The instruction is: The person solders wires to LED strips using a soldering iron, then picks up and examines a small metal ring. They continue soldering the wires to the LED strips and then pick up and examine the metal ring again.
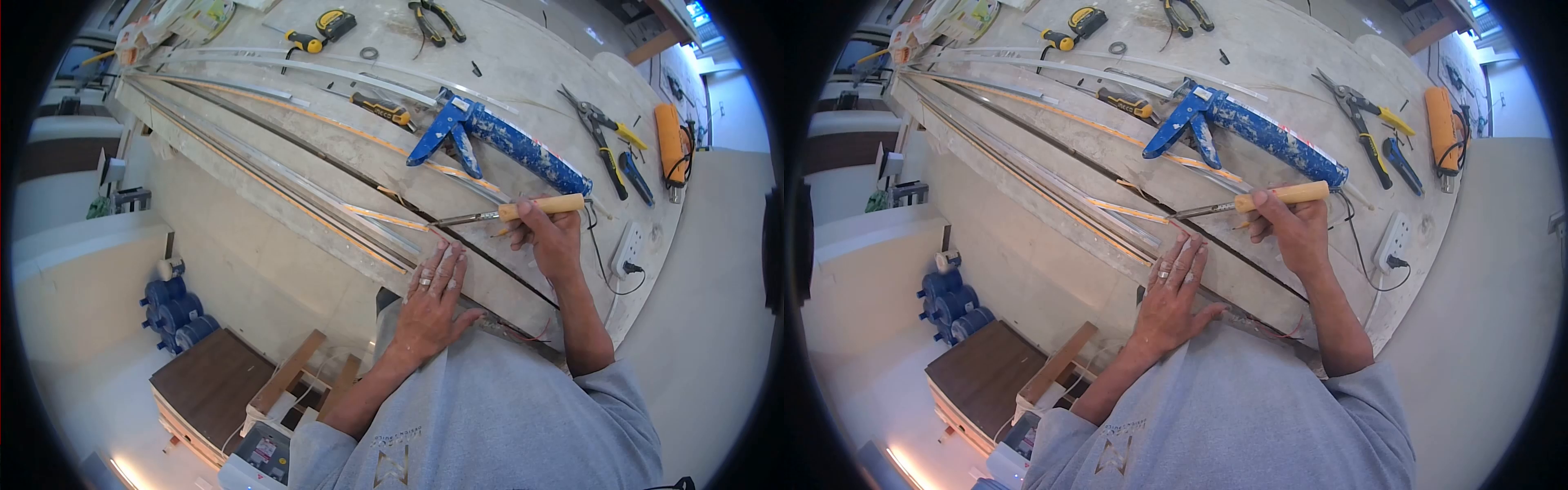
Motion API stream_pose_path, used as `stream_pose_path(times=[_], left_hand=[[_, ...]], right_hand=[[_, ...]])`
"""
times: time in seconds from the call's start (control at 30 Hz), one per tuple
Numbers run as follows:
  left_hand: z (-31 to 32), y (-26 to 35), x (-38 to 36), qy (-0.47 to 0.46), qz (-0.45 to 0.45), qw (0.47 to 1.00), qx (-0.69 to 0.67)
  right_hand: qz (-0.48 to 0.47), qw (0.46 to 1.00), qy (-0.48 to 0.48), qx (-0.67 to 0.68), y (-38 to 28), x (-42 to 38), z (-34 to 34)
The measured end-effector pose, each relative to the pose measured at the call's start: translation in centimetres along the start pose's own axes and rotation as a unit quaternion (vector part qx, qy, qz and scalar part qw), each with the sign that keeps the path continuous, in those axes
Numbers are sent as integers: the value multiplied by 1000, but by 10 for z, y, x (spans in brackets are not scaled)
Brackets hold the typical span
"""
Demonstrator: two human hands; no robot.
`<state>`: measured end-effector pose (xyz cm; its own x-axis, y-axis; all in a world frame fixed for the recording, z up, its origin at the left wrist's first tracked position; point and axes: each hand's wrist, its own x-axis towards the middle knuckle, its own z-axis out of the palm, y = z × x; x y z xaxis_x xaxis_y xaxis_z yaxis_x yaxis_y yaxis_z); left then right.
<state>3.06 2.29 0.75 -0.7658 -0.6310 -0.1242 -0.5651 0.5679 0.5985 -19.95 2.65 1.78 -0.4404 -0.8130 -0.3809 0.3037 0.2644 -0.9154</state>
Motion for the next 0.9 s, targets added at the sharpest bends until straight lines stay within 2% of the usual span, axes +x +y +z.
stream_pose_path(times=[0.07, 0.9], left_hand=[[0, 1, 0, 0, -3, 1000, 4], [7, 9, -5, -25, -8, 999, 22]], right_hand=[[11, 999, 21, 28, 0, 0, 0], [-1, 1000, -5, 14, 5, -1, -1]])
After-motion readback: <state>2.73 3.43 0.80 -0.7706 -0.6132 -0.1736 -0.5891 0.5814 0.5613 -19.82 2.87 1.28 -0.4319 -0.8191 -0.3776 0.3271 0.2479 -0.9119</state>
